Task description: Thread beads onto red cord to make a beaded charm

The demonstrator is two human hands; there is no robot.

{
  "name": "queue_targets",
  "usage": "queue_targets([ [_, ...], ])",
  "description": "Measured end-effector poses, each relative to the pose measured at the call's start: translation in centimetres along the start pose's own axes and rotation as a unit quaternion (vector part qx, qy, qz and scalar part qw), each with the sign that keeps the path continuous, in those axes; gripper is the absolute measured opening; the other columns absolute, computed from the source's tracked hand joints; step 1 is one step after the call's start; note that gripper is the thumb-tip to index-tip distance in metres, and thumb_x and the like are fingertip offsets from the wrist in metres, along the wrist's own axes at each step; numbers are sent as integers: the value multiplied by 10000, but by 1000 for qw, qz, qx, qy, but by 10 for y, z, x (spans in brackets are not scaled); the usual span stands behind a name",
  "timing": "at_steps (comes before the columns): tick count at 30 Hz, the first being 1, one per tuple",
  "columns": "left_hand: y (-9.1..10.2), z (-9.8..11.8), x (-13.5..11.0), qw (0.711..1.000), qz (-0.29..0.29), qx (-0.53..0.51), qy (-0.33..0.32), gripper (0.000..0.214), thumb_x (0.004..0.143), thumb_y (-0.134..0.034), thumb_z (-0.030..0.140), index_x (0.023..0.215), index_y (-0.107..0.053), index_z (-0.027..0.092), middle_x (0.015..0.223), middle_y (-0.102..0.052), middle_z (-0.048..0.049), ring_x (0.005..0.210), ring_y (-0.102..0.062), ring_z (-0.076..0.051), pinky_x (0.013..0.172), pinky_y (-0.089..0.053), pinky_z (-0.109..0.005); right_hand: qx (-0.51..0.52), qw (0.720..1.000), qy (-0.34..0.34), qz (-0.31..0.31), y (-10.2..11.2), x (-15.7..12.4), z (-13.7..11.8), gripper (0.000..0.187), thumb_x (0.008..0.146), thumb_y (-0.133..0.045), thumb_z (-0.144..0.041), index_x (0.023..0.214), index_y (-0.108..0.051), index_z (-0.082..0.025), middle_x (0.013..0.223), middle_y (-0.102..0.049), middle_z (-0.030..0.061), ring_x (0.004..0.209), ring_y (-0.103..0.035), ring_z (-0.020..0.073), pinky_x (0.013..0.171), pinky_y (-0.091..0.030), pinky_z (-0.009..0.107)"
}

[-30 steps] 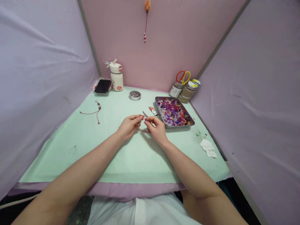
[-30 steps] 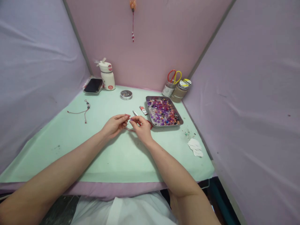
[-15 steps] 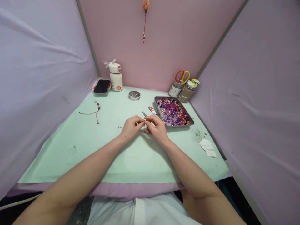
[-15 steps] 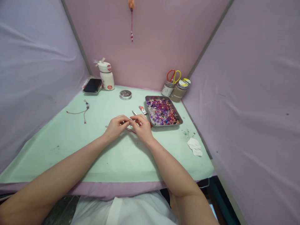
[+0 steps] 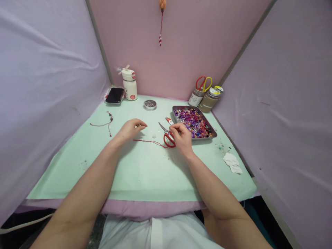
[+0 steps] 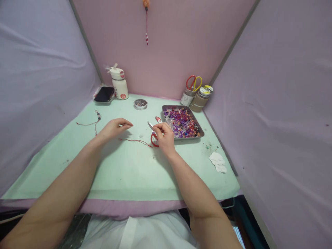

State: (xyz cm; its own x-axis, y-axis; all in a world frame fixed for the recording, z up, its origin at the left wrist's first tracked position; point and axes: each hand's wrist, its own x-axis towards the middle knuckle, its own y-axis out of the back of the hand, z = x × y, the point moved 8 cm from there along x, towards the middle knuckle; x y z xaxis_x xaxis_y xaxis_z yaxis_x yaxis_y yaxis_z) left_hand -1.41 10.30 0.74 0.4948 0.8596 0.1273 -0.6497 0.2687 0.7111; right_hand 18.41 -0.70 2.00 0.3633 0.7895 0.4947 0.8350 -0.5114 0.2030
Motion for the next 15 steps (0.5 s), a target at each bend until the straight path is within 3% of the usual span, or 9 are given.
queue_targets([
  [3,14,-24,-3,992,-93,75,48,255,694,-621,372,870,-715,213,982,-679,-47,905,-608,-212,813,-458,-296,3,1000,-4,4,2,1,1,107,818,-586,-269,748,-626,-200,762,-601,5,725,-550,145,691,-421,280],
  [6,10,-35,-9,973,-191,120,48,324,612,-675,388,885,-713,218,1026,-663,-54,955,-597,-229,774,-458,-275,1,1000,-6,6,5,3,3,117,820,-582,-283,751,-625,-199,766,-597,9,723,-540,145,691,-421,282],
  [15,-8,-42,-13,948,-261,172,64,133,616,-567,261,675,-669,198,706,-662,-19,675,-567,-172,583,-385,-251,17,999,-27,42,18,8,6,130,810,-578,-298,767,-625,-184,781,-605,13,730,-533,139,706,-421,279],
])
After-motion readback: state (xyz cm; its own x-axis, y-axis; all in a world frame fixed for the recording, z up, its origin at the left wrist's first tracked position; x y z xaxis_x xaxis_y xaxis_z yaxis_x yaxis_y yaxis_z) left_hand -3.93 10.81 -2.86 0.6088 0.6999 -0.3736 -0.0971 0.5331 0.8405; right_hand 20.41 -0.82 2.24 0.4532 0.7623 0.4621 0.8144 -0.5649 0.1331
